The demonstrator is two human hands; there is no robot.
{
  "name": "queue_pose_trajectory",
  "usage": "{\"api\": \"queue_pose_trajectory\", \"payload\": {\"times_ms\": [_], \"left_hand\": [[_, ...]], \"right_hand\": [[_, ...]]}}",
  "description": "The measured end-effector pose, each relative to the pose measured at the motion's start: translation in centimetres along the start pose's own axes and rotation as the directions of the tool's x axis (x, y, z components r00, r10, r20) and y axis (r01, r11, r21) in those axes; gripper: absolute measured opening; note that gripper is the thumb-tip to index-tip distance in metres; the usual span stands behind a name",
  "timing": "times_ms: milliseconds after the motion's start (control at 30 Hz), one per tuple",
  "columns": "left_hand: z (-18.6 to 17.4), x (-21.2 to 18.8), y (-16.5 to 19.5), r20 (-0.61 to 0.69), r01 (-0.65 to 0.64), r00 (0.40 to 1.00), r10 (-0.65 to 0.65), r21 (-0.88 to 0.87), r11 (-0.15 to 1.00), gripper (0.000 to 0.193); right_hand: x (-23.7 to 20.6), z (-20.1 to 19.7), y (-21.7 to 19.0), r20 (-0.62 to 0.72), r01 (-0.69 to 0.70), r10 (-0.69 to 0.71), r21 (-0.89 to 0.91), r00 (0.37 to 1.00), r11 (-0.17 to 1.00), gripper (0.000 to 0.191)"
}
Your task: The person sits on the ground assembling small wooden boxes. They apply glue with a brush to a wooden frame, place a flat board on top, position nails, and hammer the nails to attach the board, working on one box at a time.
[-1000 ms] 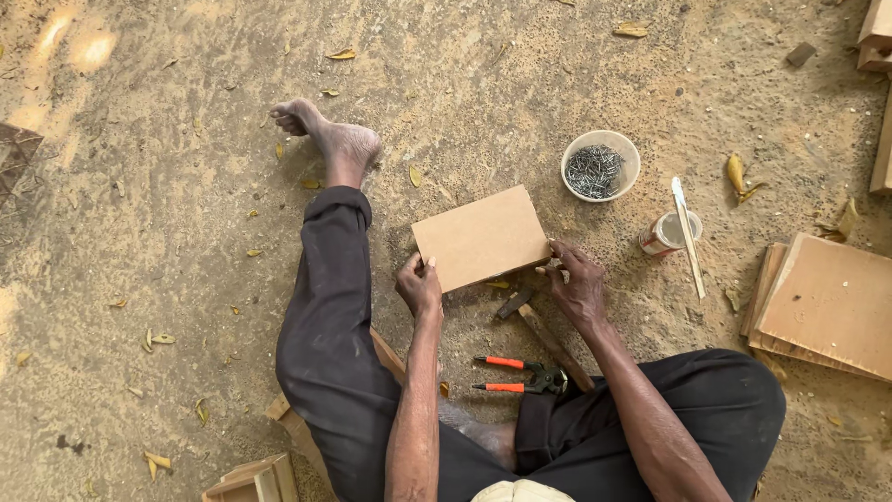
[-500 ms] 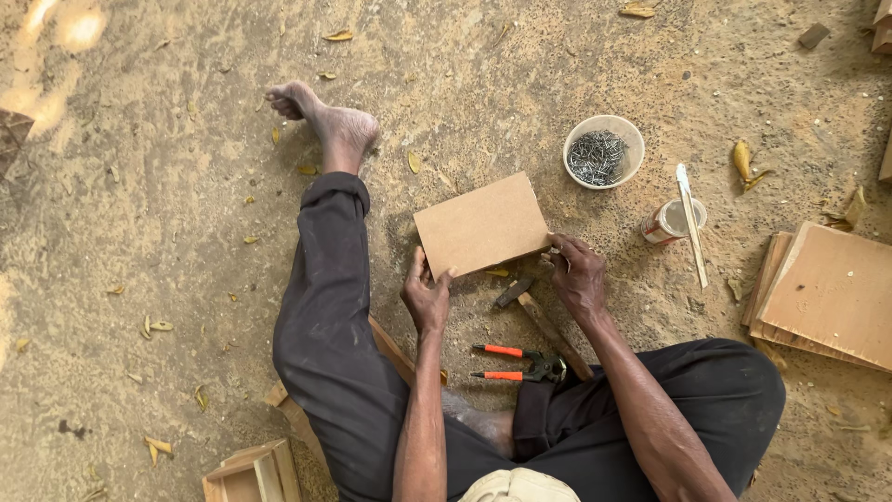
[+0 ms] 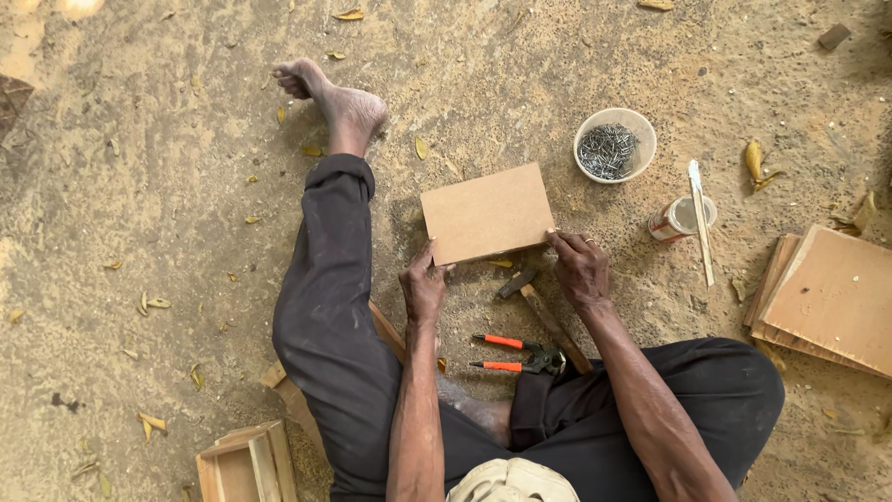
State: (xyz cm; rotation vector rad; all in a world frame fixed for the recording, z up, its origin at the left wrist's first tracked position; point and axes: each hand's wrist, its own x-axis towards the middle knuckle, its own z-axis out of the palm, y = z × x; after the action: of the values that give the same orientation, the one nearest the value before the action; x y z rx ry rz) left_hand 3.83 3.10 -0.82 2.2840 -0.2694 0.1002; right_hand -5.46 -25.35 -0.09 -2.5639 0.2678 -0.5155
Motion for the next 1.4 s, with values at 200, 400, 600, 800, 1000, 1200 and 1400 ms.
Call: {"api": "queue_pose_trajectory", "payload": {"times_ms": [200, 400, 600, 800, 1000, 1200, 1400], "left_hand": [[-0.2, -0.1, 0.1, 0.027, 0.005, 1.0, -0.006, 0.032, 0.999, 0.055], [-0.9, 0.5, 0.7, 0.076, 0.073, 0.994, -0.072, -0.008, 0.997, 0.055], [-0.9, 0.6, -0.4, 0.089, 0.007, 0.996, -0.004, -0.034, 0.999, 0.051], [-0.6, 0.4, -0.7, 0.064, -0.049, 0.997, 0.051, -0.037, 0.998, 0.048], [-1.0, 0.3, 0.1, 0.09, 0.046, 0.995, -0.041, -0.058, 0.997, 0.05], [-0.7, 0.5, -0.3, 0.112, 0.072, 0.991, -0.067, -0.04, 0.997, 0.046], [-0.7, 0.5, -0.9, 0.089, 0.024, 0.996, -0.018, -0.066, 0.998, 0.045]], "right_hand": [[-0.2, -0.6, -0.2, -0.003, 0.023, -0.023, -0.021, 1.0, 0.999, 0.042], [-0.2, -0.2, 0.1, -0.071, 0.155, -0.161, -0.081, 0.984, 0.985, 0.035], [-0.5, 0.6, 0.7, 0.108, -0.074, 0.084, -0.093, 0.991, 0.993, 0.036], [-0.8, 0.7, 0.8, -0.032, 0.076, -0.078, -0.064, 0.996, 0.995, 0.03], [-0.9, 0.4, 0.5, -0.018, 0.077, -0.078, -0.039, 0.997, 0.996, 0.032], [-0.7, 0.3, 0.4, -0.004, 0.075, -0.075, -0.011, 0.997, 0.997, 0.045], [-0.9, 0.7, 0.8, -0.046, 0.106, -0.107, -0.033, 0.993, 0.994, 0.035]]}}
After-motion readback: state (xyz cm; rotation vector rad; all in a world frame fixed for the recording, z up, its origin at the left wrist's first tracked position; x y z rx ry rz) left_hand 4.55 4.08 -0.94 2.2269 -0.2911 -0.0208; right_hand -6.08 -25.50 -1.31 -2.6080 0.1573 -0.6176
